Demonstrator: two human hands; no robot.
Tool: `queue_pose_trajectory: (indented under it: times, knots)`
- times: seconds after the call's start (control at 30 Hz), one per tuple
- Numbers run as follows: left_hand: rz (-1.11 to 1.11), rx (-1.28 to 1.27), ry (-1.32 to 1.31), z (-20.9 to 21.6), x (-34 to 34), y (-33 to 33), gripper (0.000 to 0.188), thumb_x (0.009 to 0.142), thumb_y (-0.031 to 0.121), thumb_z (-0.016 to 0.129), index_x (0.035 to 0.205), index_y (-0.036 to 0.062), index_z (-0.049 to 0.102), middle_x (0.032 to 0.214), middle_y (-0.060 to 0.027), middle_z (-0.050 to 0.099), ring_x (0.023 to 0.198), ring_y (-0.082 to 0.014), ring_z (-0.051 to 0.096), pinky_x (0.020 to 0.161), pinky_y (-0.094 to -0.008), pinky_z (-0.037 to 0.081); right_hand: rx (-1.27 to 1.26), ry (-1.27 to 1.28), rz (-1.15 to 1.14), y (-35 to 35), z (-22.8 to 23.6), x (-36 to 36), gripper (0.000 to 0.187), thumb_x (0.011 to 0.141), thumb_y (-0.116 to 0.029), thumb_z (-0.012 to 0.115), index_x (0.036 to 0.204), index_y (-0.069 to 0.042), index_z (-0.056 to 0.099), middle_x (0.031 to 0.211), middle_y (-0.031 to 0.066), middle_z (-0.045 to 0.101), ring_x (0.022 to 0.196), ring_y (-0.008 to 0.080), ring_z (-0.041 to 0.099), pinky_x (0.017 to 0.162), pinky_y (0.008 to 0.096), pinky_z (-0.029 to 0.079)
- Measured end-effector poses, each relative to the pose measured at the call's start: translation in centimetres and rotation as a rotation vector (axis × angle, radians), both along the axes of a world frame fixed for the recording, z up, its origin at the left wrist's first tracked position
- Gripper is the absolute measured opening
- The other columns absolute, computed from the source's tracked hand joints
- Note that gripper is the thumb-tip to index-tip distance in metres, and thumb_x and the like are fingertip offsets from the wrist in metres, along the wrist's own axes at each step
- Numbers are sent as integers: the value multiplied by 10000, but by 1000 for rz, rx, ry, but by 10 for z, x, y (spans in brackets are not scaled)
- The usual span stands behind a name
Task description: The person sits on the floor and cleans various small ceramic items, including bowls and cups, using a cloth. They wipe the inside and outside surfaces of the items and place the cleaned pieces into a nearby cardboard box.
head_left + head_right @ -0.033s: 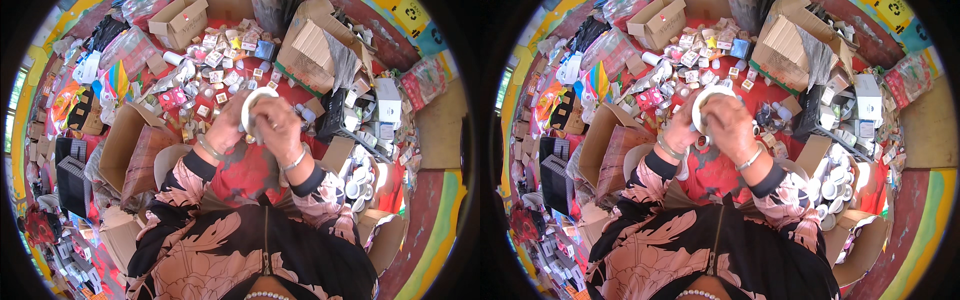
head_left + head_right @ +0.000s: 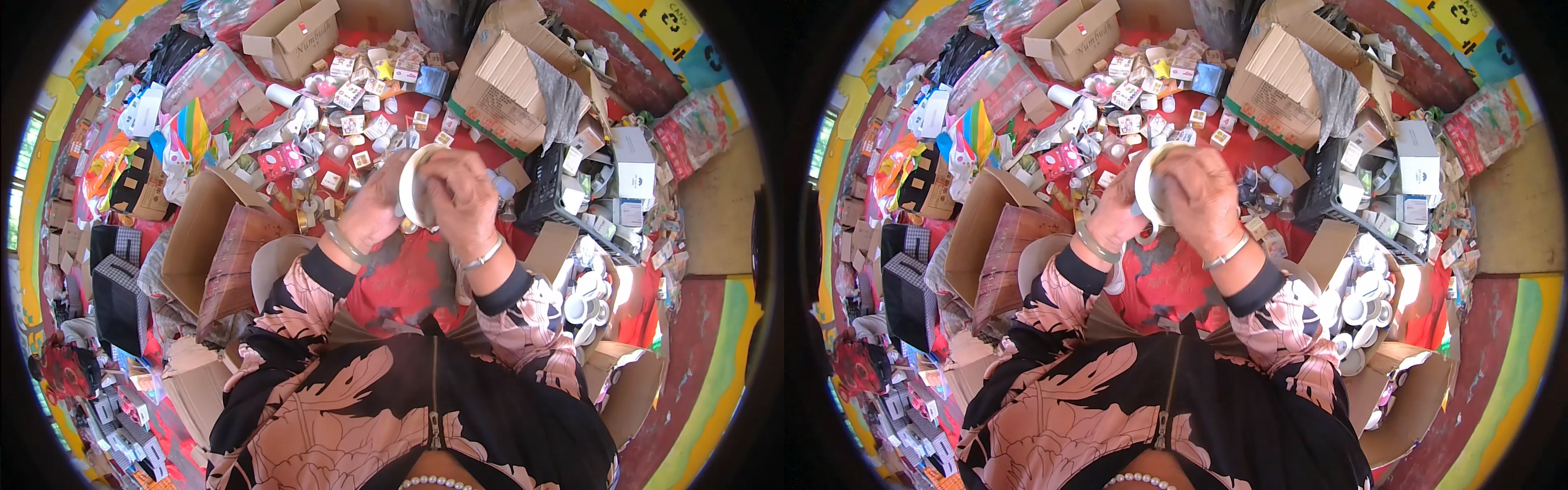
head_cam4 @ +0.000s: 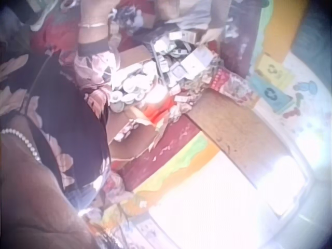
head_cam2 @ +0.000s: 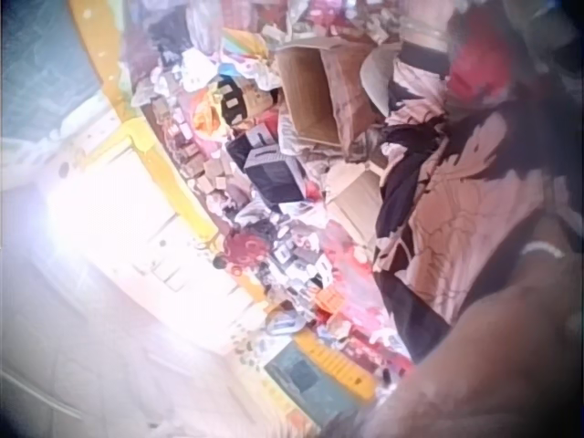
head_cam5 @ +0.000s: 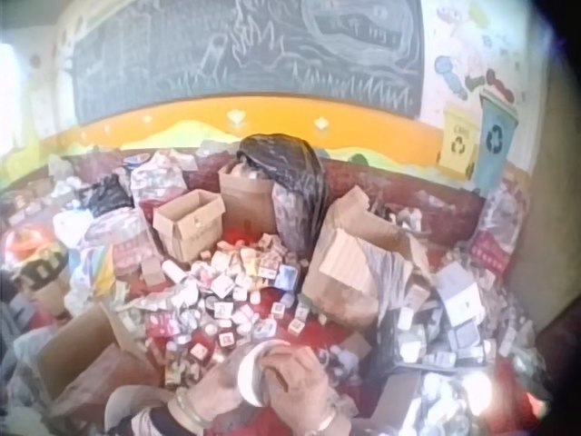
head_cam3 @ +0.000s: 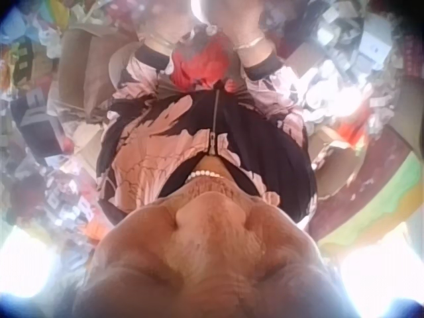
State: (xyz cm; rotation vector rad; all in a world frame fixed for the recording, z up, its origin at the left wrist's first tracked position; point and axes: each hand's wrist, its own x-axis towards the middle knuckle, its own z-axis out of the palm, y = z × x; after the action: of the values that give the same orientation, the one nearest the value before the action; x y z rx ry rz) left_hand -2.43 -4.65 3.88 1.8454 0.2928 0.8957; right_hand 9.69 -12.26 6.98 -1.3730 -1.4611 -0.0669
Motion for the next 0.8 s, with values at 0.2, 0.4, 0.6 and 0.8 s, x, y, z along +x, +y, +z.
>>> queue_pose_trajectory:
  times: [0.2, 0.4, 0.6, 0.8]
  knots:
    - [170, 231, 55, 11, -6, 12, 564, 708, 26, 660, 1218, -8, 421, 1105, -154, 534, 1029, -287, 542, 873, -340, 442, -172, 55, 169, -10, -1, -2, 184, 651, 84, 589, 775, -51, 593, 848, 92, 602, 809, 267, 584, 730, 350, 481]
    - [5, -43, -15, -7, 1, 5, 536, 769, 43, 642, 1251, -17, 415, 1161, -127, 533, 1052, -236, 546, 898, -318, 445, 71, 463, -29, -2, -3, 16, 230, 722, 107, 567, 886, -49, 610, 880, 53, 598, 838, 173, 578, 742, 277, 473]
    - [-71, -704, -125, -27, 10, 5, 520, 799, 56, 618, 1268, -10, 402, 1172, -129, 528, 1068, -214, 538, 888, -302, 446, 118, 592, -63, 4, -9, 34, 346, 781, 111, 541, 1089, -33, 601, 1052, 60, 597, 940, 134, 561, 827, 247, 449]
    - [-159, -937, -251, -11, 12, -7, 338, 917, 222, 500, 1201, 46, 455, 1143, -83, 534, 1039, -166, 537, 863, -285, 444, 10, 266, 27, 12, -15, -3, 384, 721, 131, 522, 1024, -68, 649, 1081, 112, 620, 1001, 257, 579, 873, 305, 451]
